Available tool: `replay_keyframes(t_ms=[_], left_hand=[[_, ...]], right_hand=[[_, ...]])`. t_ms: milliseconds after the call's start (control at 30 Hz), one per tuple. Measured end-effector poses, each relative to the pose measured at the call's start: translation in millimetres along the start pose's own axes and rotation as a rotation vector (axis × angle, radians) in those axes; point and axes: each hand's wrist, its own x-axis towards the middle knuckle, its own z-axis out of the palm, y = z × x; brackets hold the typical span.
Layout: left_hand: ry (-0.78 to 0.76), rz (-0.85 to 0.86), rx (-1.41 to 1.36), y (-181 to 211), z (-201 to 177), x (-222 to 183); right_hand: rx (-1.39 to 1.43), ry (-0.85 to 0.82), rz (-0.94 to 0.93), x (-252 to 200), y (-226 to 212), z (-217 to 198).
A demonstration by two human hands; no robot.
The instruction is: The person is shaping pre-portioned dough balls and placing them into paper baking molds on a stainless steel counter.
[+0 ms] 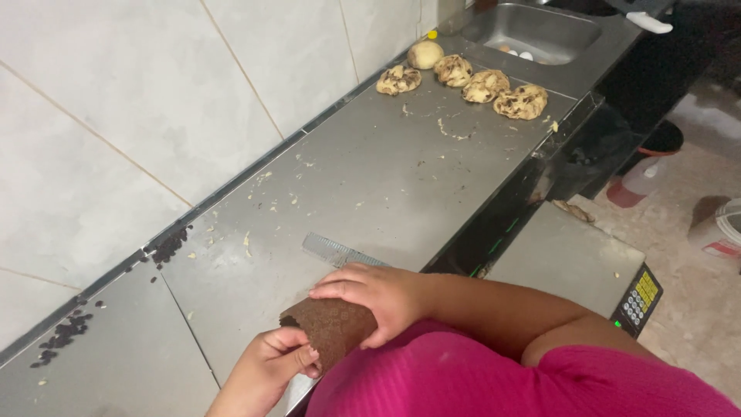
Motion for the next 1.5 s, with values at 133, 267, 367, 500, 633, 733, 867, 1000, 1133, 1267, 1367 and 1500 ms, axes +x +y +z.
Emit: replay_keyframes(t_ms=[133, 267, 367, 500, 633, 733, 867, 1000, 1133, 1267, 1367, 1500], left_hand=[[0.219, 0.002, 0.256, 39, 23, -10], [0.38, 0.188, 0.51, 26, 18, 6], [0.419, 0.344, 0.566, 12, 13, 16], [0.539, 0.416, 0.498, -7, -24, 41], [0.578, 0.415, 0.482, 29, -60, 16], [0.774, 0.501, 0.972, 48, -75, 13], [0.799, 0.318, 1.521, 35, -90, 44], [0.963, 0.614, 1.56, 33, -59, 45], [0.425, 0.939, 0.914, 60, -2, 29], [-0.004, 0.561, 0.524, 61, 19, 32], [-0.06, 0.435, 0.472, 62, 18, 36], [-0.068, 0.359, 0.444, 65, 17, 35]], right_hand=[[0.025, 0.014, -0.019, 1, -1, -7], [-0.078, -0.008, 0.002, 5, 0, -11], [-0.129, -0.037, 0.056, 8, 7, -10], [-0.201, -0.049, 0.131, -3, 16, -21], [-0.207, 0.016, 0.314, -24, 35, -24], [-0.215, 0.065, 0.422, -35, 51, -23], [-0.213, 0.143, 0.424, -37, 50, -17], [-0.19, 0.165, 0.461, -35, 41, -15], [-0.173, 0.162, 0.473, -32, 45, -10], [-0.139, 0.134, 0.461, -25, 41, -5], [-0.106, 0.114, 0.476, -20, 33, -8], [-0.068, 0.103, 0.499, -17, 26, -9]])
